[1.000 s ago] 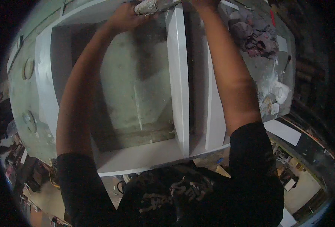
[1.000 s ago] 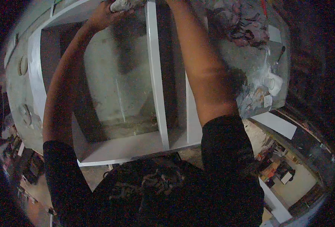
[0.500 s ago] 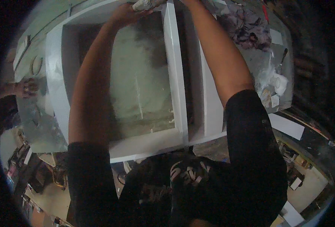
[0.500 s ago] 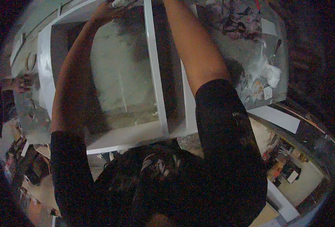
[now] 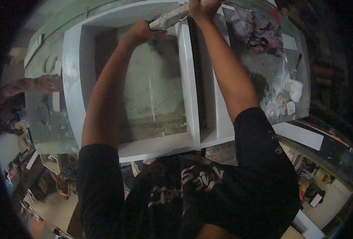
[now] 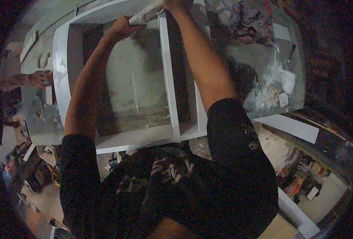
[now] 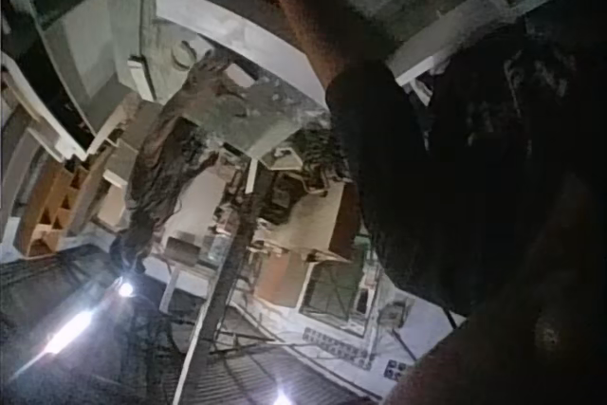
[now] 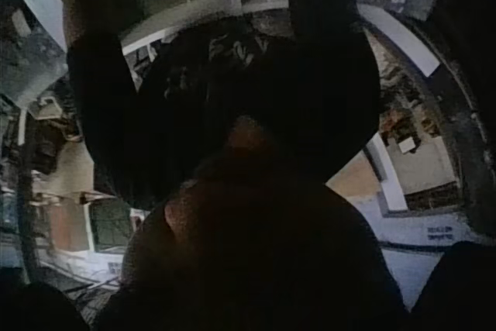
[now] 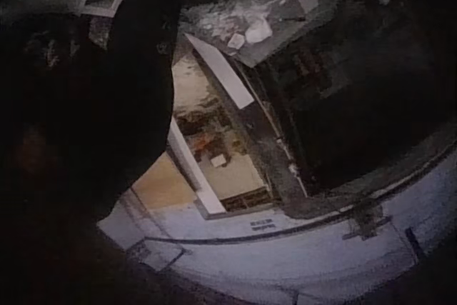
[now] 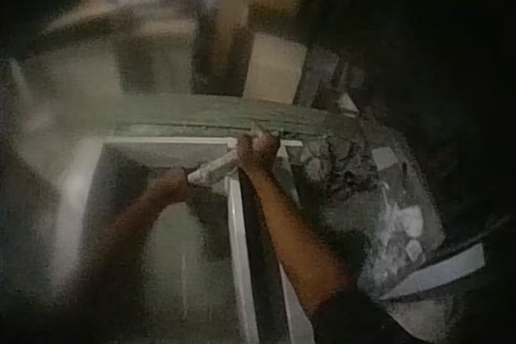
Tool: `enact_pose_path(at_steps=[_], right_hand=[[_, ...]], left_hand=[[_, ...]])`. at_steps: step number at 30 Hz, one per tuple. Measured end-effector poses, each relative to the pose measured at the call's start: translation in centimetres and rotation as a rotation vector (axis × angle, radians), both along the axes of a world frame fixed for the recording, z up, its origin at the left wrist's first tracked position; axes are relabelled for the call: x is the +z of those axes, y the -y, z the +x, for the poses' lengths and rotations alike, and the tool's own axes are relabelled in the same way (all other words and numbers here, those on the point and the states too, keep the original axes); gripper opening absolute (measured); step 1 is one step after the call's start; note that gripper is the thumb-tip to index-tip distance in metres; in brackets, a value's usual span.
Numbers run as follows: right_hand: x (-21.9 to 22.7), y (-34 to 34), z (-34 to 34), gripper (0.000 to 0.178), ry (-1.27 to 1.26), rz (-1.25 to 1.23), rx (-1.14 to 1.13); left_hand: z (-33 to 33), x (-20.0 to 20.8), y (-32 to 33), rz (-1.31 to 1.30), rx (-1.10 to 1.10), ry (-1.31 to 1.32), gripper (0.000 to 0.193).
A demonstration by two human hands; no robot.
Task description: The person applies adhesive and wipes a white cabinet frame, then aligns a corner piece and hammers it into place.
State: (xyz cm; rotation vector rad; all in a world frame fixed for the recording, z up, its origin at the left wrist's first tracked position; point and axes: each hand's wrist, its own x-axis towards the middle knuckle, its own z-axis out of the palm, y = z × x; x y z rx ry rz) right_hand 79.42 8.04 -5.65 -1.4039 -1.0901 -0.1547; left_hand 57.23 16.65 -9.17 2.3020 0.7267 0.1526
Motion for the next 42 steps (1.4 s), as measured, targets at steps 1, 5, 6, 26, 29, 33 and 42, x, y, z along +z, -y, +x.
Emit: enact_pose_path(at_steps=[1,5,6,26,29,33,42], right_hand=[[-0.2,0.3,-0.9,0.023,-0.043,0.073,-0.012],[-1.1,3.3,-0.8,0.025,0.335,-0.258,-0.319],[-1.4,3.8,0.1,0.026,0.292,-0.130,-0.354],[2.4,14.7,-11.0,0.029,-0.036,0.188,-0.109],[2.8,16.6,-11.9,0.030,-0.018,0.066,-0.154],[3.0,18.7,-12.4,0.029,-0.024,0.063,-0.023],[1.4,22.4,-14.8,0.028,-0.021,0.052,-0.183]], left_hand=[[-0.5,0.0,0.2,0.041,-0.019,0.021,0.051],[-2.5,1.4,1.7,0.041,-0.026,0.026,0.047],[-1.5,1.2,1.9,0.053,-0.038,-0.023,0.046],[-6.5,1.1,9.8,-0.018,-0.114,-0.131,0.041],[-7.2,1.3,11.3,0.012,-0.109,-0.153,0.041],[-8.3,1.0,12.3,0.020,-0.130,-0.150,0.040],[-10.2,2.7,16.0,0.003,-0.175,-0.194,0.038]])
